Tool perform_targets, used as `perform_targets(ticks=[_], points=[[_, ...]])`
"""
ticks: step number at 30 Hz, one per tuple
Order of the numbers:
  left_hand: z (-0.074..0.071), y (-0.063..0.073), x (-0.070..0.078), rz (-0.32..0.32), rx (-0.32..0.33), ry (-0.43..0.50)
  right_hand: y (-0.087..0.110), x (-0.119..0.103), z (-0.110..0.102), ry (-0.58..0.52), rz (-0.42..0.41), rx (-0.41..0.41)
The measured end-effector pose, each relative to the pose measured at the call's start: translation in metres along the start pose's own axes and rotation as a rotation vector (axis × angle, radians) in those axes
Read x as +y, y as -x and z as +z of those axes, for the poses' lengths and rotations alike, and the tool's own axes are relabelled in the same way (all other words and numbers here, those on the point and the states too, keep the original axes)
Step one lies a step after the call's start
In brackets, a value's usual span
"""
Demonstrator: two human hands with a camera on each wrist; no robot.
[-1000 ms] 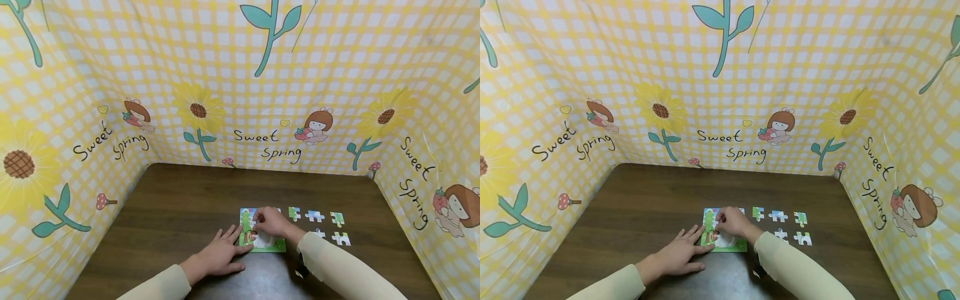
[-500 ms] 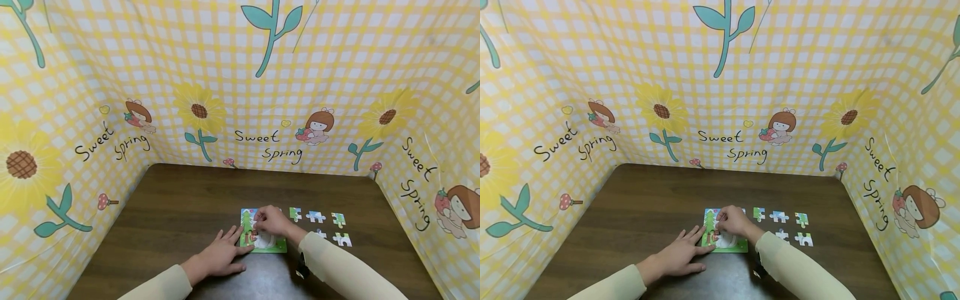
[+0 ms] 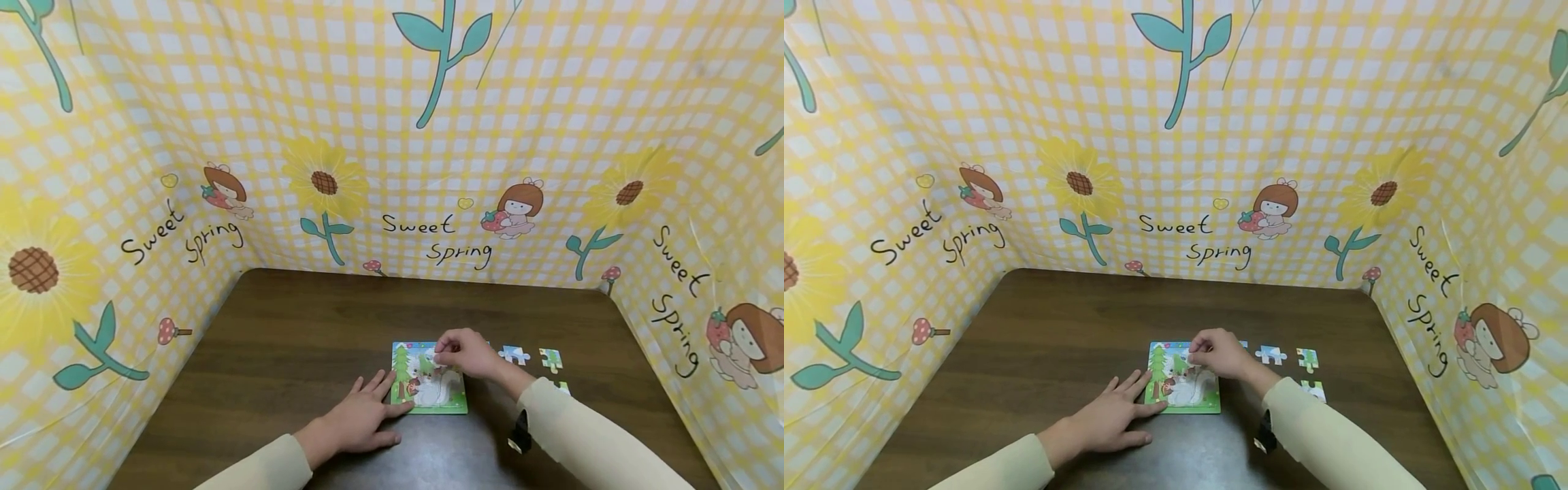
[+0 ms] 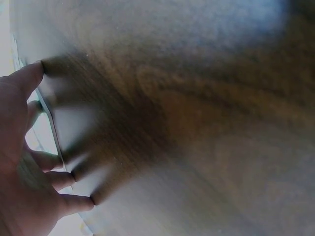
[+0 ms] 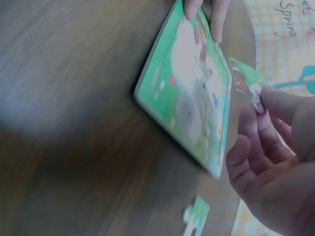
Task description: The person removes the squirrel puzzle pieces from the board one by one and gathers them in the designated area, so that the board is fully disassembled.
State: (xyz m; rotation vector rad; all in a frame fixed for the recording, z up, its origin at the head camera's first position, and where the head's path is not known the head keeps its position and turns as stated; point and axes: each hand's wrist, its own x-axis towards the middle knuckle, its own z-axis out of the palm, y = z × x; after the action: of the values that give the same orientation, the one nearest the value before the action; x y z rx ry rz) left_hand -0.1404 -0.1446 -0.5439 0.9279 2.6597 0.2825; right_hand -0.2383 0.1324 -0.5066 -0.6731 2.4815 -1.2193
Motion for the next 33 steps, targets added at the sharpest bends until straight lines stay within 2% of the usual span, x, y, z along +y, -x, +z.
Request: perform_targets(ticks=[4,11,17,24,33], points=[[0.001,0.000,-0.001,0.000,0.000,0.003,0.015,0.013,-0.014,-0.018,0.017,0.003],[0.001,0.001,-0.001,0.008,-0.006,0.018,0.048,0.036,-0.037,0.039,0.044,0.011],[0.003,0.002,-0.003,0.005,-0.007,0.029,0.067,0.052,-0.045,0.095,0.067,0.035],[0.002,0.002,-0.003,-0.004,-0.003,0.011,0.069,0.062,-0.042,0.166,0.033,0.038],[-0.004,-0.001,0.000,-0.009,-0.016,0.009,0.066,0.060,-0.032,0.304,0.044,0.083]])
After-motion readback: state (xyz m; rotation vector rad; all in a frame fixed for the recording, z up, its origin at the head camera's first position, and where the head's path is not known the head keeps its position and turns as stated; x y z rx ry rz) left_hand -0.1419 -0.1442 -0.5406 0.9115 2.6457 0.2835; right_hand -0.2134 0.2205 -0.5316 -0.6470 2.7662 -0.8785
